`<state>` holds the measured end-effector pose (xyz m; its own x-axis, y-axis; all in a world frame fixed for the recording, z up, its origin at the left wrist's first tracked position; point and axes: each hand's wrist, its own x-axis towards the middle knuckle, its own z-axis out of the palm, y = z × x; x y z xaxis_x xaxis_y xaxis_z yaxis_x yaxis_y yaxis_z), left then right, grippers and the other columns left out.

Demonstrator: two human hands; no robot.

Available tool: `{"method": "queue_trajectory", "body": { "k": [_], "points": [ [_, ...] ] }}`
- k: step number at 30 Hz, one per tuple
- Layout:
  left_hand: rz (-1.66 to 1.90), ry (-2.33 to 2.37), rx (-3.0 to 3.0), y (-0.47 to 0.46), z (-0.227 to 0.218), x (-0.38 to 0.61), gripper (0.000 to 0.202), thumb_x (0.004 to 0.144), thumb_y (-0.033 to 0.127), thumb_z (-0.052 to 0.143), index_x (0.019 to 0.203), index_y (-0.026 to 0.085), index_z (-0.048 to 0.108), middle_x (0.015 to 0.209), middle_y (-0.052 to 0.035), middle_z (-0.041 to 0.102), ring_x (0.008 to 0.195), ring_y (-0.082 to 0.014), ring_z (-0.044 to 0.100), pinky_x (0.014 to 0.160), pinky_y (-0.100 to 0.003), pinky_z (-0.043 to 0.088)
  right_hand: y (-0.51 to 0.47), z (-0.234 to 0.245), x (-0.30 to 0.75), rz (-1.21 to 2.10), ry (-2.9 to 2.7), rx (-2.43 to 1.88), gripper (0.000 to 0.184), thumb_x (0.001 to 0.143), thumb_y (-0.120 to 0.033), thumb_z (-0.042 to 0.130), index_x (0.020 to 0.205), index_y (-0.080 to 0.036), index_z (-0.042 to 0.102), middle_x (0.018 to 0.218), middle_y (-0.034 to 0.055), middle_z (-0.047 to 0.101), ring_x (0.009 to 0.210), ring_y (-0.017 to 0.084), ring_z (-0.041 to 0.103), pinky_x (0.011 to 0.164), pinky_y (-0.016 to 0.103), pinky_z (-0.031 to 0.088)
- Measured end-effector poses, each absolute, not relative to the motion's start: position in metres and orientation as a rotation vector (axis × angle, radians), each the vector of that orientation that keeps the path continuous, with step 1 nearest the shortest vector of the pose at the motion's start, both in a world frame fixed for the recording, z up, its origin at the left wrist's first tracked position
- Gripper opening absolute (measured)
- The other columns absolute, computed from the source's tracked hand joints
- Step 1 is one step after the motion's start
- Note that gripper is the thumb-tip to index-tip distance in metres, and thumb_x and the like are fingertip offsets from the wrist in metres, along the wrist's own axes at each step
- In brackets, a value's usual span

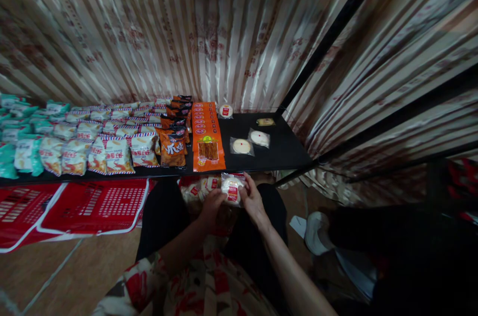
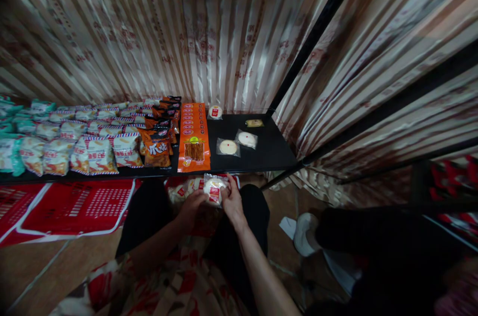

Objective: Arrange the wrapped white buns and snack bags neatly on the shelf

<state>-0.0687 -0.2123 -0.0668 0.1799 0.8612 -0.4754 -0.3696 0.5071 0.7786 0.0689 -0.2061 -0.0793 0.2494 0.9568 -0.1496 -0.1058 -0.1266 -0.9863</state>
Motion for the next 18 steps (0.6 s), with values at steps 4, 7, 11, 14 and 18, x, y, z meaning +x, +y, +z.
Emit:
{"method": "queue_trajectory", "body": {
  "k": [4,7,11,14,18],
  "points": [
    [0.943,1.123,0.587,-0.207,-0.066,-0.066,0.025,0.057,0.034,0.072,0.072,0.017,0.062,0.072,-0.0028,0.066,0.071,-0.0172,0.061,0.065,-0.026,0.045,-0.200,-0.077,0.071,1.154,-0.895,-1.360,0.072,0.070,-0.040,0.063,0.134,-0.019,0.040,0.101,0.0064,0.067,0.086,0.018,0.064,0.076,0.030,0.052],
    [0.960,1.169,0.587,-0.198,-0.062,-0.062,0.022,0.058,0.030,0.073,0.071,0.017,0.061,0.070,-0.0016,0.065,0.070,-0.0165,0.061,0.063,-0.025,0.045,-0.196,-0.075,0.072,1.104,-0.845,-1.400,0.072,0.067,-0.043,0.066,0.131,-0.018,0.043,0.095,0.0053,0.067,0.081,0.017,0.064,0.073,0.030,0.053],
    [0.977,1.192,0.592,-0.185,-0.051,-0.054,0.016,0.063,0.024,0.069,0.075,0.017,0.060,0.071,-0.0014,0.065,0.068,-0.0154,0.060,0.061,-0.024,0.045,-0.193,-0.069,0.073,1.029,-0.815,-1.445,0.065,0.064,-0.046,0.067,0.121,-0.018,0.051,0.088,0.0042,0.067,0.075,0.018,0.065,0.070,0.031,0.053],
    [0.983,1.196,0.602,-0.177,-0.042,-0.048,0.012,0.065,0.021,0.067,0.074,0.017,0.060,0.072,-0.0018,0.065,0.067,-0.0149,0.060,0.060,-0.023,0.045,-0.191,-0.061,0.076,1.052,-0.849,-1.462,0.056,0.065,-0.050,0.066,0.110,-0.018,0.057,0.086,0.0052,0.069,0.077,0.020,0.066,0.073,0.033,0.054],
    [1.000,1.217,0.610,-0.167,-0.037,-0.038,0.016,0.066,0.019,0.066,0.079,0.017,0.058,0.073,-0.0018,0.065,0.067,-0.0151,0.061,0.060,-0.023,0.045,-0.183,-0.052,0.083,1.037,-0.859,-1.498,0.050,0.062,-0.054,0.067,0.097,-0.018,0.063,0.084,0.0067,0.071,0.076,0.022,0.067,0.073,0.035,0.054]
  ]
}}
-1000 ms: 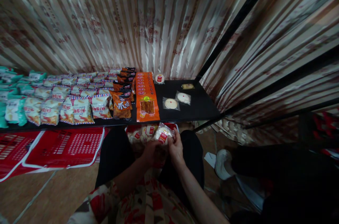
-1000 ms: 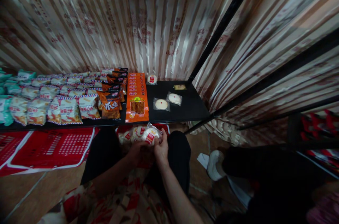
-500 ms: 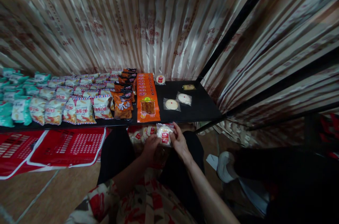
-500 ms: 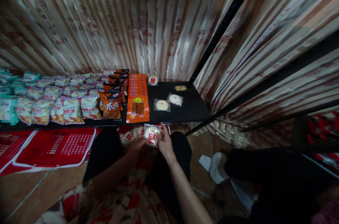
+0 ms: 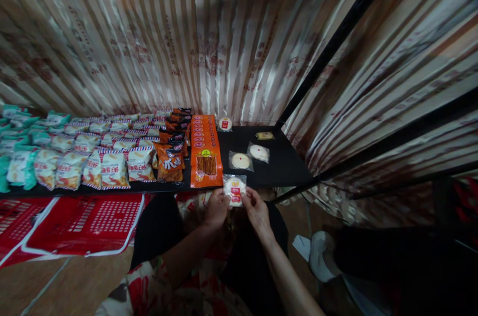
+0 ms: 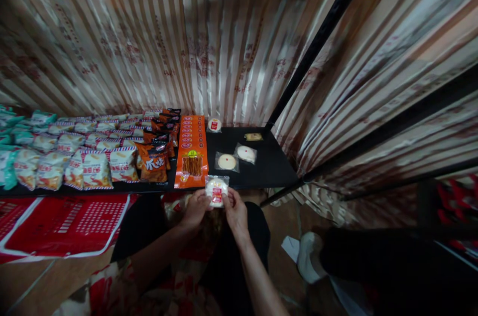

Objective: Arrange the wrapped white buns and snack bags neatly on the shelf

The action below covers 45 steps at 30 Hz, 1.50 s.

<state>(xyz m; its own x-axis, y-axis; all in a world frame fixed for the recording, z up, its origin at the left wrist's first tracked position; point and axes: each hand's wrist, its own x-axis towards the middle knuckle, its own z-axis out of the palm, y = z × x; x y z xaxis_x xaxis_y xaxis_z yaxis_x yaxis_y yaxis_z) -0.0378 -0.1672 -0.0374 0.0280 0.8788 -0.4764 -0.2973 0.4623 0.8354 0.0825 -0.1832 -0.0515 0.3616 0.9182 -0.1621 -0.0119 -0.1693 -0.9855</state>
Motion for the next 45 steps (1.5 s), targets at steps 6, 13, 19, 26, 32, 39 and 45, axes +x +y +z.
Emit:
{"method": "queue_trajectory", "body": {
  "k": [6,13,19,26,32,39,45],
  "points": [
    [0.984,1.301,0.626,-0.151,-0.038,-0.024,0.020,0.066,0.015,0.065,0.080,0.018,0.050,0.070,-0.0005,0.062,0.062,-0.0143,0.060,0.054,-0.022,0.044,-0.164,-0.051,0.099,1.004,-0.879,-1.507,0.055,0.060,-0.056,0.069,0.097,-0.016,0.063,0.086,0.0087,0.072,0.077,0.024,0.068,0.071,0.036,0.055],
    [0.993,1.325,0.731,-0.131,-0.031,-0.017,0.010,0.066,0.014,0.062,0.073,0.019,0.057,0.068,0.0017,0.061,0.065,-0.0137,0.057,0.059,-0.021,0.041,-0.140,-0.056,0.112,1.012,-0.872,-1.481,0.058,0.061,-0.059,0.068,0.098,-0.015,0.062,0.088,0.0100,0.072,0.076,0.024,0.068,0.071,0.037,0.055],
    [1.031,1.369,0.802,-0.105,-0.031,-0.015,0.015,0.062,0.007,0.059,0.055,0.020,0.060,0.057,0.0022,0.055,0.068,-0.0158,0.053,0.065,-0.022,0.037,-0.120,-0.057,0.123,0.883,-0.988,-1.595,0.049,0.067,-0.057,0.063,0.097,-0.018,0.066,0.082,0.0075,0.073,0.073,0.023,0.067,0.068,0.035,0.054],
    [1.027,1.383,0.760,-0.080,-0.027,-0.012,0.017,0.057,0.004,0.059,0.056,0.021,0.061,0.056,0.0017,0.057,0.076,-0.0194,0.057,0.072,-0.024,0.039,-0.096,-0.047,0.125,0.713,-1.151,-1.746,0.039,0.073,-0.050,0.057,0.097,-0.021,0.067,0.082,0.0052,0.072,0.078,0.023,0.067,0.071,0.033,0.052],
    [1.027,1.360,0.743,-0.057,-0.020,-0.006,0.017,0.056,0.003,0.059,0.057,0.020,0.061,0.057,0.0004,0.058,0.078,-0.0202,0.059,0.071,-0.025,0.041,-0.071,-0.035,0.127,0.553,-1.253,-1.883,0.037,0.073,-0.049,0.054,0.095,-0.022,0.068,0.079,0.0039,0.072,0.074,0.022,0.066,0.066,0.031,0.048],
    [1.059,1.389,0.748,-0.030,-0.015,0.003,0.018,0.057,0.003,0.060,0.064,0.020,0.060,0.073,-0.0031,0.064,0.090,-0.0228,0.059,0.074,-0.025,0.041,-0.036,-0.032,0.129,0.511,-1.311,-1.869,0.033,0.075,-0.044,0.053,0.095,-0.021,0.067,0.080,0.0044,0.072,0.076,0.020,0.066,0.068,0.029,0.048],
    [1.048,1.476,0.770,-0.007,-0.012,0.011,0.037,0.058,0.002,0.063,0.091,0.018,0.060,0.107,-0.0104,0.063,0.108,-0.0255,0.054,0.084,-0.026,0.040,-0.005,-0.032,0.130,0.515,-1.352,-1.863,0.032,0.076,-0.038,0.054,0.098,-0.019,0.067,0.080,0.0054,0.071,0.071,0.019,0.064,0.066,0.029,0.047]
  ]
}}
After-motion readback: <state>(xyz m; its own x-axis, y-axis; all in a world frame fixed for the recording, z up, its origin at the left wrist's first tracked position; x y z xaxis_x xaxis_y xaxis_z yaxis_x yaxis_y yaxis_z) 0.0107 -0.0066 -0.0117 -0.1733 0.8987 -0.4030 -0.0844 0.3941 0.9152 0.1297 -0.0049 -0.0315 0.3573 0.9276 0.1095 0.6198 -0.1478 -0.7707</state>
